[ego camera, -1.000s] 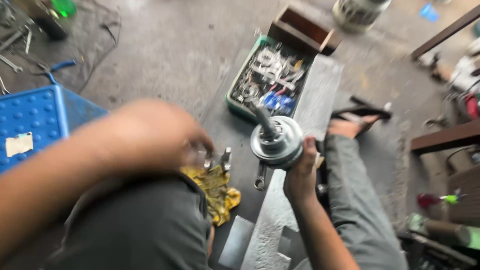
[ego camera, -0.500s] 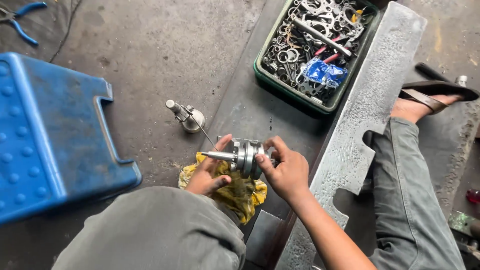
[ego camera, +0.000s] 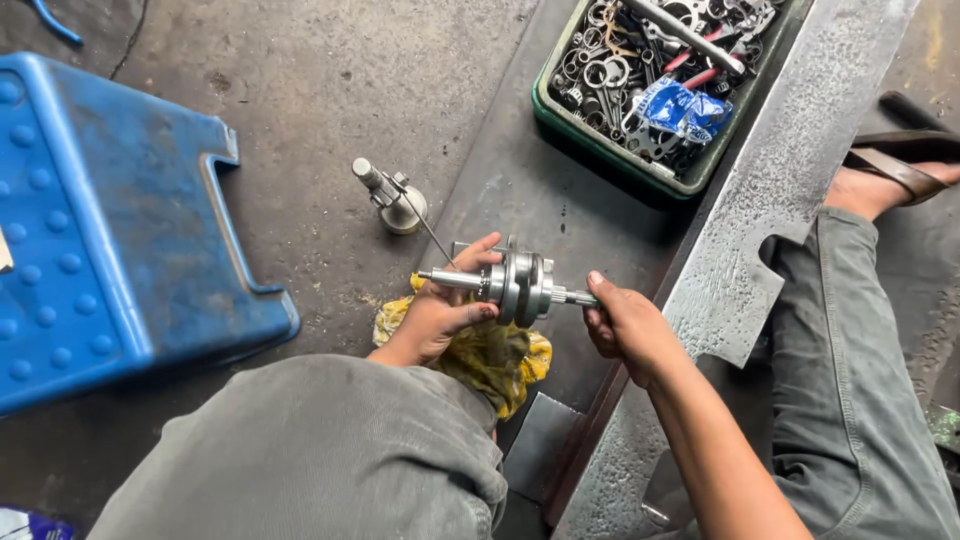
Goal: The person sits on the workshop floor and assembles a motorcycle crankshaft and connecting rod assembly, fitting the piston and aligning the pin by hand. They use a mallet to tap the pin into place, then rotate and press the assembly to seat the components together.
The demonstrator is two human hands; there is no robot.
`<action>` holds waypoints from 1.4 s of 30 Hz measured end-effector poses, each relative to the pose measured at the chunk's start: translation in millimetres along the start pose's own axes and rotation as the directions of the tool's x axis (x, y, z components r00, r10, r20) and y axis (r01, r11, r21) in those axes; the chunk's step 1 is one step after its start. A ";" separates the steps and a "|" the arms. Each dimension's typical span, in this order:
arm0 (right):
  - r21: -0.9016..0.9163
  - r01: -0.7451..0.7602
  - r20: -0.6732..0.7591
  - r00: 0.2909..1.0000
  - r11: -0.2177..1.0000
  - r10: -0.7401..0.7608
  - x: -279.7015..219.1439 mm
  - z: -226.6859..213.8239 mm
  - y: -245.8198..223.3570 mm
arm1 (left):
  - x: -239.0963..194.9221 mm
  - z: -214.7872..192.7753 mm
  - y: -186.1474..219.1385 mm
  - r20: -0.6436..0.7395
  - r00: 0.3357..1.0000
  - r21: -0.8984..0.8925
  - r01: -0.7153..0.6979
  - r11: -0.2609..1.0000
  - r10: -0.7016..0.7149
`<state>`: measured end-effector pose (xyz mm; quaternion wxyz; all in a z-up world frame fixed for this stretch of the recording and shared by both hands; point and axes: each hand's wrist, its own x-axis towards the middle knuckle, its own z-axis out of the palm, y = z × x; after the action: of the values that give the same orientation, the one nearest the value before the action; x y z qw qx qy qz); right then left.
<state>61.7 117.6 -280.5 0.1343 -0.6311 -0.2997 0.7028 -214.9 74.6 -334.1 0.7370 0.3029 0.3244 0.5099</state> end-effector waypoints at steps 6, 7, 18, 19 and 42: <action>0.226 0.072 0.061 0.994 0.971 -0.088 -9.6 6.9 -2.8 | 0.2 0.0 4.1 0.008 1.000 0.001 0.020 1.000 -0.020; 0.218 0.095 0.085 0.990 0.971 -0.116 -10.5 6.1 -4.5 | 0.4 0.5 4.4 0.007 1.000 -0.030 0.031 0.999 -0.030; 0.079 0.148 -0.049 0.988 0.986 -0.145 -5.7 33.4 44.6 | 1.2 -0.7 7.2 0.020 0.999 0.015 0.042 0.999 -0.042; 0.040 0.086 -0.052 0.995 0.996 -0.084 -2.4 40.0 57.0 | 1.5 -0.8 7.4 0.022 0.999 0.068 0.025 0.997 -0.027; -0.357 0.441 -0.131 0.849 0.824 -0.511 20.6 135.5 74.1 | 2.4 -8.6 1.9 0.078 0.997 0.013 -0.010 1.000 0.009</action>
<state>-58.7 37.1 -337.7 0.2368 -0.6228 -0.5392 0.5150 -222.0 78.5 -338.3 0.7445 0.3289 0.2973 0.4992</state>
